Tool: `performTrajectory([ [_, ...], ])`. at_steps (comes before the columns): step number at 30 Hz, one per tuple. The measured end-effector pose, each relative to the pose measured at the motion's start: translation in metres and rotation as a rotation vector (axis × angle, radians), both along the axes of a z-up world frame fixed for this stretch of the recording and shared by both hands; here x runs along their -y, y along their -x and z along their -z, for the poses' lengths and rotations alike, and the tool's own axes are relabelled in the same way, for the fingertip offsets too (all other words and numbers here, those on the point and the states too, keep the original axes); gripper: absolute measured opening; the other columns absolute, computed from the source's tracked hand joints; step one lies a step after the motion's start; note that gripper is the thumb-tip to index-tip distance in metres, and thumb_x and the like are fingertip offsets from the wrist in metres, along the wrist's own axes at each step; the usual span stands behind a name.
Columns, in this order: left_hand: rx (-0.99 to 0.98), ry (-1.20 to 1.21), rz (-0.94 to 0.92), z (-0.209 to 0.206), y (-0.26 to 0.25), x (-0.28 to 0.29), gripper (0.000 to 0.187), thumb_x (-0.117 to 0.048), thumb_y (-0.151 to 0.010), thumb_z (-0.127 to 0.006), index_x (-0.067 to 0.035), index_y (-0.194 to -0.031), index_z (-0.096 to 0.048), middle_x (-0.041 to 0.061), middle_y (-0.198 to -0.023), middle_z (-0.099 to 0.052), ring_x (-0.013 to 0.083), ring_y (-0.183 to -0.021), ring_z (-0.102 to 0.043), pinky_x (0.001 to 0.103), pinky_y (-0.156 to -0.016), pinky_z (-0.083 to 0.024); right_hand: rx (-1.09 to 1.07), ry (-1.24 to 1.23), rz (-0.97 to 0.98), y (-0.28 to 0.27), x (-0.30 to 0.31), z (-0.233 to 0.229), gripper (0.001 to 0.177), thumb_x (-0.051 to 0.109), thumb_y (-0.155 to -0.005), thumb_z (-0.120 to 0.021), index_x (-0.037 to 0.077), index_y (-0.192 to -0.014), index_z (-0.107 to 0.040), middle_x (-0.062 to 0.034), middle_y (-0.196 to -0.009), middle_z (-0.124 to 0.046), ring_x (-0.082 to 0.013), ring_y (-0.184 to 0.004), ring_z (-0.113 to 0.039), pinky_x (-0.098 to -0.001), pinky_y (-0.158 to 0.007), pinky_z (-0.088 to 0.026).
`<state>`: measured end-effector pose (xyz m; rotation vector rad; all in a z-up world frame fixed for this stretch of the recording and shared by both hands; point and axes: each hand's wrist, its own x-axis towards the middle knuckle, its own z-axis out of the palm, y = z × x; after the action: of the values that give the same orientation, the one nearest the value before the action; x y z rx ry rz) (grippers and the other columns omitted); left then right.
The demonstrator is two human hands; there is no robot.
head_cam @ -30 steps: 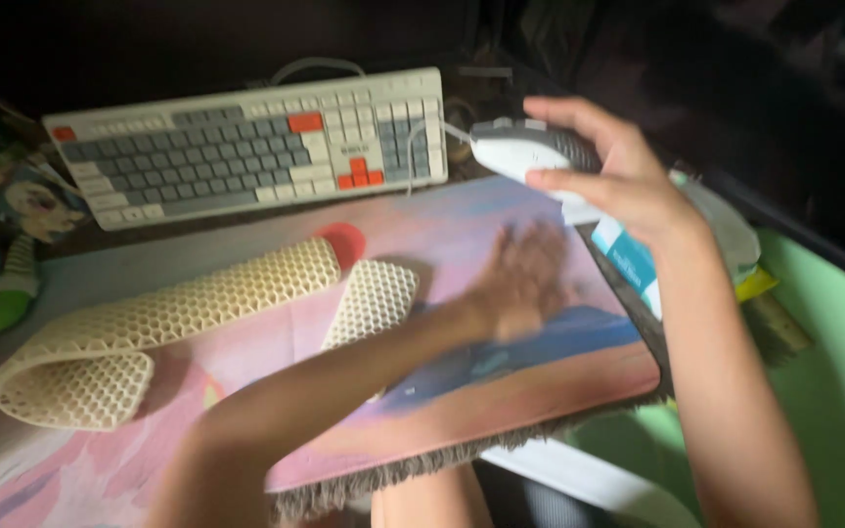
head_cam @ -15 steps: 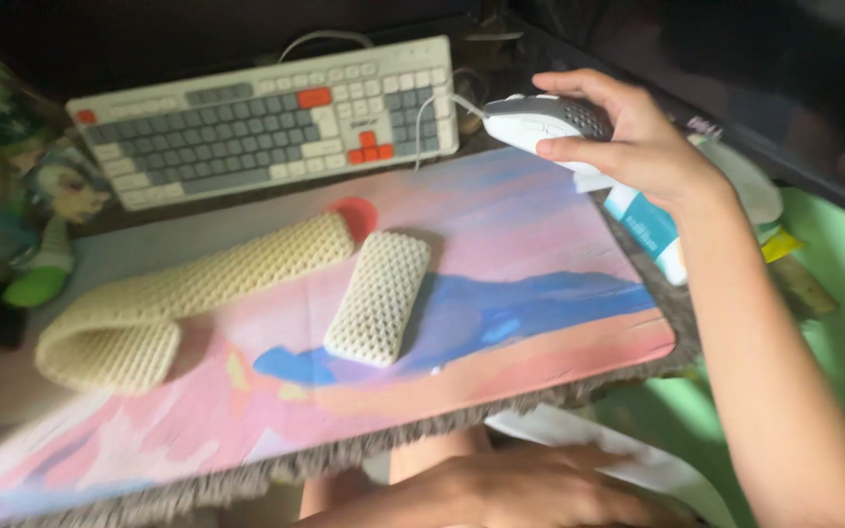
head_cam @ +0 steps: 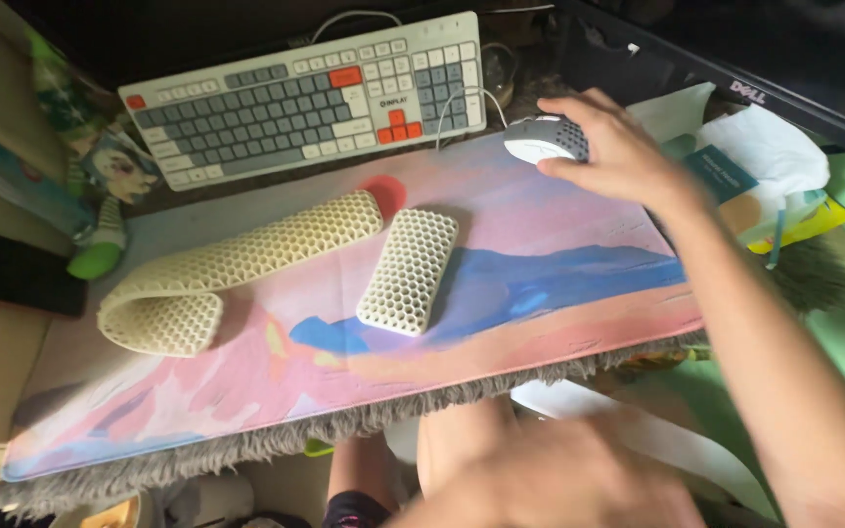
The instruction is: The person cleans a computer keyboard using a wet wipe, scrubbing the keys and the top surface of the frame while holding the keyboard by its edges.
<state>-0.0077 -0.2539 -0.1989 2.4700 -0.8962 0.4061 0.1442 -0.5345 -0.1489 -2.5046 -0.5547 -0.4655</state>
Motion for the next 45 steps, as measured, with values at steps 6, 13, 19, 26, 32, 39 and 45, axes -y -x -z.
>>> performTrajectory([
  [6,0.589,0.023,0.016,0.028,0.023,0.073,0.058,-0.034,-0.083,-0.063,0.007,-0.125,-0.063,0.028,-0.137,-0.057,0.0448,-0.136,-0.042,0.061,-0.112,-0.033,-0.018,0.056,-0.137,0.012,0.029,-0.058,0.071,0.023,-0.084,-0.086,0.010,-0.147,-0.057,-0.0158,-0.137,-0.063,-0.0279,-0.121,-0.061,-0.0406,-0.098,-0.049],
  [13,-0.397,0.105,0.358,0.018,-0.088,0.140,0.039,-0.026,-0.094,-0.048,-0.006,-0.117,-0.074,0.016,-0.110,-0.075,0.0283,-0.098,-0.074,0.041,-0.088,-0.059,-0.201,0.001,-0.003,0.033,0.025,-0.084,0.075,0.024,-0.077,-0.083,0.015,-0.146,-0.056,-0.0106,-0.139,-0.064,-0.0237,-0.082,-0.064,-0.0370,-0.072,-0.054],
  [19,-0.138,-0.600,0.565,-0.026,-0.026,0.178,0.064,-0.052,-0.092,-0.043,-0.022,-0.148,-0.051,0.016,-0.157,-0.033,0.0441,-0.149,-0.014,0.070,-0.115,-0.002,-0.046,0.007,-0.210,0.015,0.024,-0.080,0.073,0.026,-0.081,-0.084,0.009,-0.145,-0.056,-0.0164,-0.137,-0.064,-0.0276,-0.121,-0.063,-0.0387,-0.099,-0.051],
  [26,-0.640,0.202,0.654,-0.014,-0.072,0.124,0.078,-0.066,-0.097,-0.049,-0.003,-0.143,-0.056,0.019,-0.152,-0.056,0.0347,-0.141,-0.053,0.053,-0.122,-0.040,-0.098,0.051,-0.211,0.015,0.027,-0.057,0.070,0.027,-0.081,-0.081,0.008,-0.144,-0.056,-0.0172,-0.130,-0.061,-0.0328,-0.121,-0.062,-0.0404,-0.100,-0.049],
  [32,0.388,-0.281,0.594,0.062,-0.019,0.162,0.060,-0.043,-0.088,-0.043,-0.009,-0.137,-0.055,0.014,-0.155,-0.042,0.0341,-0.147,-0.034,0.069,-0.107,-0.022,-0.062,0.028,-0.202,0.000,0.021,-0.049,0.070,0.028,-0.082,-0.082,0.008,-0.144,-0.056,-0.0184,-0.128,-0.060,-0.0348,-0.119,-0.061,-0.0415,-0.102,-0.048],
  [39,-0.814,0.015,1.416,0.007,-0.002,0.131,0.039,-0.030,-0.111,-0.057,-0.006,-0.142,-0.055,0.011,-0.133,-0.066,0.0196,-0.123,-0.063,0.031,-0.106,-0.053,-0.152,0.053,0.130,0.009,-0.007,0.014,0.078,0.029,-0.074,-0.084,0.013,-0.144,-0.053,-0.0241,-0.137,-0.054,-0.0377,-0.123,-0.058,-0.0421,-0.103,-0.049],
  [45,-0.779,0.403,1.024,-0.077,-0.068,0.072,0.032,-0.023,-0.113,-0.058,-0.003,-0.137,-0.064,0.009,-0.130,-0.072,0.0156,-0.123,-0.065,0.033,-0.109,-0.053,0.129,-0.100,0.481,0.066,-0.033,0.064,0.086,0.024,-0.065,-0.087,0.010,-0.141,-0.050,-0.0261,-0.131,-0.054,-0.0440,-0.120,-0.056,-0.0482,-0.095,-0.050],
])
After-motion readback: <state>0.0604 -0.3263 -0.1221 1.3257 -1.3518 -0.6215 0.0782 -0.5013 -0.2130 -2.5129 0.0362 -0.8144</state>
